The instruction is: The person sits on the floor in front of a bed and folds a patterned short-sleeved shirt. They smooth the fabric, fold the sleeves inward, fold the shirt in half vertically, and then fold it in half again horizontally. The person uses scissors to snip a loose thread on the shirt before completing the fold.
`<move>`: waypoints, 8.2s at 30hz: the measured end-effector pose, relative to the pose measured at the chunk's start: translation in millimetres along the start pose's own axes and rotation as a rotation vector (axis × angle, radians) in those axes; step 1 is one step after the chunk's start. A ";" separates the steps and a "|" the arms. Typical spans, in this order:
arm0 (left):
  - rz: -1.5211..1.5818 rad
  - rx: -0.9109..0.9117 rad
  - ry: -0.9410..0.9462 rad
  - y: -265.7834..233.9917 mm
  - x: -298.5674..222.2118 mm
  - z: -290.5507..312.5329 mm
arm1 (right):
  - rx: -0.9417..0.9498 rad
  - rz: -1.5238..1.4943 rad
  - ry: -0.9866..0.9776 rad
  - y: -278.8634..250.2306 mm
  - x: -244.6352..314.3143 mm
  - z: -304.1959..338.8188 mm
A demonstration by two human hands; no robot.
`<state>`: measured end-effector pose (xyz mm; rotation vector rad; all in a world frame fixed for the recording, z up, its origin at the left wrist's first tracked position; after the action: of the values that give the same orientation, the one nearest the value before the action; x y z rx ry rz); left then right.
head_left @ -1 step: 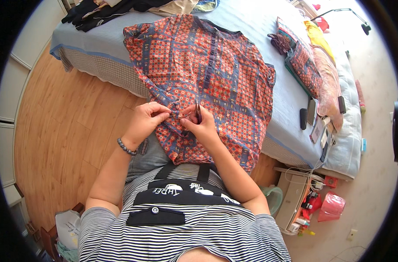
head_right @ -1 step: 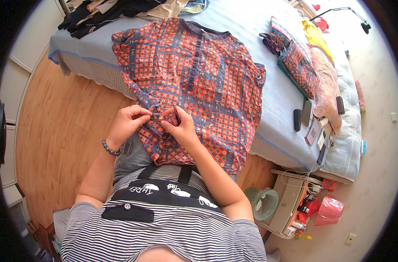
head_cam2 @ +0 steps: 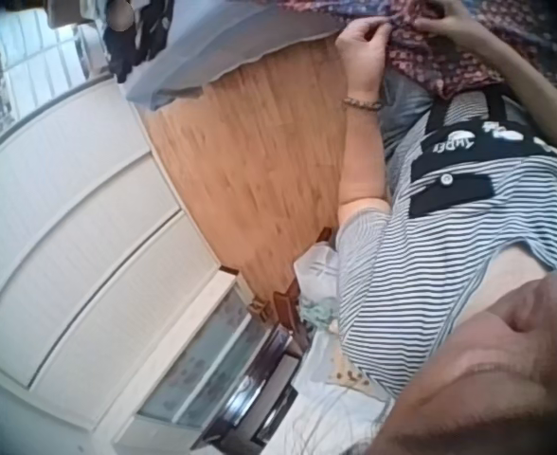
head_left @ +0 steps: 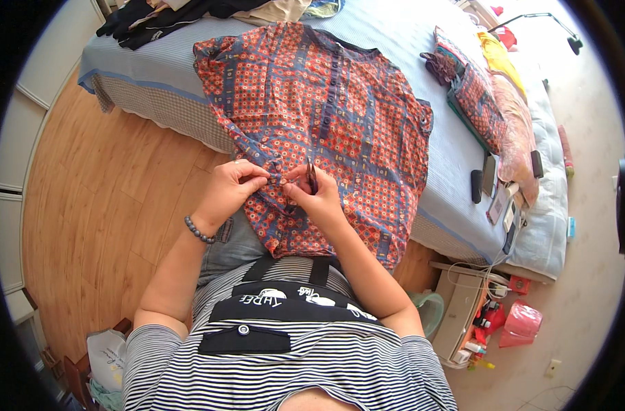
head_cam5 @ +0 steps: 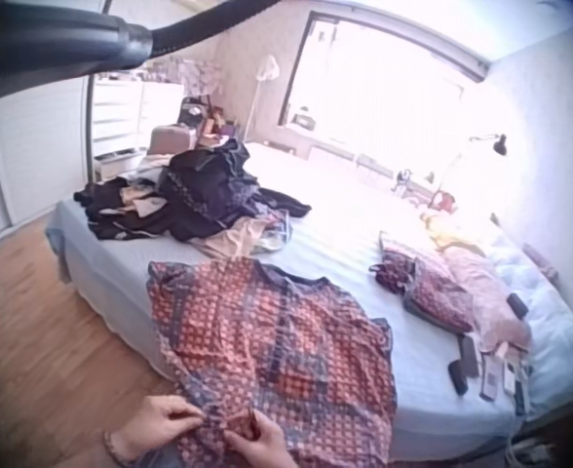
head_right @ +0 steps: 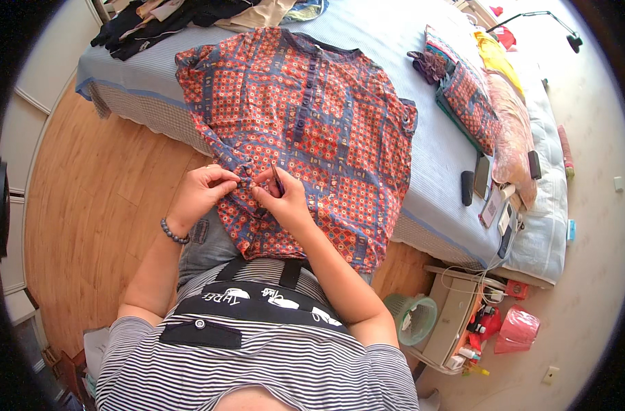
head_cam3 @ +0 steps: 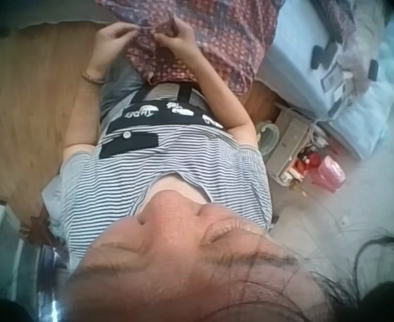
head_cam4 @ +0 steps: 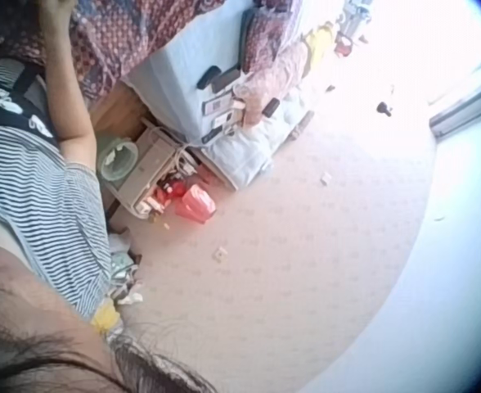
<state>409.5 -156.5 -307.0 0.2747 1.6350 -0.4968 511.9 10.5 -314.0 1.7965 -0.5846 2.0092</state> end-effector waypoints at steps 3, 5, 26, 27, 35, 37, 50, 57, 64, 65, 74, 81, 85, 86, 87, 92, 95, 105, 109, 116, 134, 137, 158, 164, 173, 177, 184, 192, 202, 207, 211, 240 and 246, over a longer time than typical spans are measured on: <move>-0.128 0.017 0.074 3.5 -4.6 -2.0 | 0.014 0.056 -0.053 1.6 0.3 -2.0; -0.180 0.042 0.087 5.1 -4.9 -3.1 | -0.003 0.171 -0.103 7.2 -8.1 -6.3; 0.023 0.071 -0.168 7.3 13.4 -8.9 | 0.015 0.204 -0.056 8.8 -7.9 1.5; 0.061 0.084 -0.196 7.0 14.3 -9.2 | 0.021 0.259 -0.112 6.9 -3.3 2.9; 0.086 0.121 -0.223 3.3 3.4 -9.7 | 0.034 0.620 -0.341 -5.2 22.9 3.4; 0.083 0.110 -0.205 2.7 3.1 -9.6 | 0.031 0.669 -0.356 -4.6 28.2 3.2; 0.145 0.161 -0.259 -1.1 7.6 -14.0 | 0.052 0.836 -0.566 5.1 36.7 0.1; 0.193 0.201 -0.282 -3.2 8.3 -17.5 | 0.075 0.925 -0.673 7.3 38.9 -2.9; 0.183 0.211 -0.316 -3.5 6.8 -20.3 | 0.057 0.924 -0.758 11.7 36.4 -4.8; 0.184 0.211 -0.322 -3.2 7.7 -20.5 | 0.059 0.932 -0.764 11.5 36.1 -4.6; 0.225 0.213 -0.382 -6.3 17.0 -21.9 | 0.059 0.882 -0.782 10.3 36.2 -3.2; 0.320 0.127 -0.460 -16.5 5.6 -14.9 | -0.025 0.459 -0.439 -62.8 33.2 -4.3; 0.408 0.018 -0.410 -31.2 3.3 -10.5 | -0.570 0.373 -0.371 -169.6 15.0 -20.1; 0.446 0.010 -0.391 -33.6 3.5 -12.6 | -0.684 0.316 -0.089 -196.5 17.5 -20.0; 0.482 0.010 -0.373 -27.7 -0.8 -16.4 | -0.762 0.363 -0.138 -233.2 7.3 -23.4; 0.436 0.224 -0.373 44.5 -45.5 -46.8 | -0.994 0.617 -0.276 -343.0 -41.9 -25.8; 0.301 0.346 -0.343 117.8 -69.1 -65.5 | -1.000 0.422 -0.228 -328.1 -35.0 -13.1; 0.171 0.601 -0.016 460.2 -105.8 -141.3 | -1.001 0.341 -0.223 -285.9 -28.6 73.7; -0.022 0.600 0.146 524.2 -95.7 -156.5 | -0.965 0.337 -0.238 -290.6 -27.7 88.4; -0.374 0.618 0.154 530.8 -129.7 -144.5 | -1.000 0.255 -0.227 -305.9 -27.8 86.9; -0.688 0.146 0.498 70.7 -80.5 -42.3 | -0.958 1.194 -0.484 -351.3 -10.5 -31.1; -0.638 0.161 0.296 1.6 -49.4 6.2 | -0.688 0.954 -0.630 -292.3 14.3 11.3; -0.159 -0.069 0.011 -138.9 -21.8 89.2 | -0.204 1.165 -0.409 -200.9 43.9 157.6; -0.118 0.155 -0.268 -154.8 64.8 95.9 | 0.131 1.276 -0.123 -190.7 65.8 120.4; -0.645 -0.723 0.480 -130.8 51.9 -204.2 | 0.156 0.961 -0.550 -96.0 93.8 -66.9; -0.987 -0.443 0.312 -81.9 15.4 -277.2 | -0.188 0.982 -0.646 -135.2 68.4 -171.9; -0.110 -0.136 0.087 -62.6 20.3 -284.1 | -0.607 1.259 -0.296 -204.7 51.7 -308.3; -0.337 -0.770 0.504 -140.6 13.2 -291.4 | -0.440 1.277 -0.242 -193.4 24.6 -348.6; -0.917 -0.491 0.604 -55.3 14.1 -330.7 | -0.325 0.946 -0.048 -236.6 37.9 -348.2; -0.821 -0.165 0.154 -7.1 9.2 -366.5 | -0.238 0.530 0.172 -249.1 61.6 -329.1; -0.693 -0.086 0.479 20.1 23.4 -379.6 | -0.140 0.274 0.035 -244.7 55.7 -329.6; -1.094 -0.035 0.577 81.1 34.2 -285.2 | -1.070 0.930 -0.339 -360.1 46.9 -239.4; -1.142 -0.057 0.577 83.9 34.5 -284.4 | -0.946 1.473 -0.190 -340.5 24.8 -198.9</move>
<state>193.2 47.1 -336.1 -0.6788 2.2804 -1.3016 526.6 404.6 -290.0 0.8472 -2.8625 1.4671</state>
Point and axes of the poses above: each hand's wrist, its own z-axis away from the middle knuckle, its own y-axis out of the palm, x = y × z, the point moved 2 cm from there along -z, towards the middle knuckle, and after that the axes turned 13 degrees about -x, right-handed, at the moved point
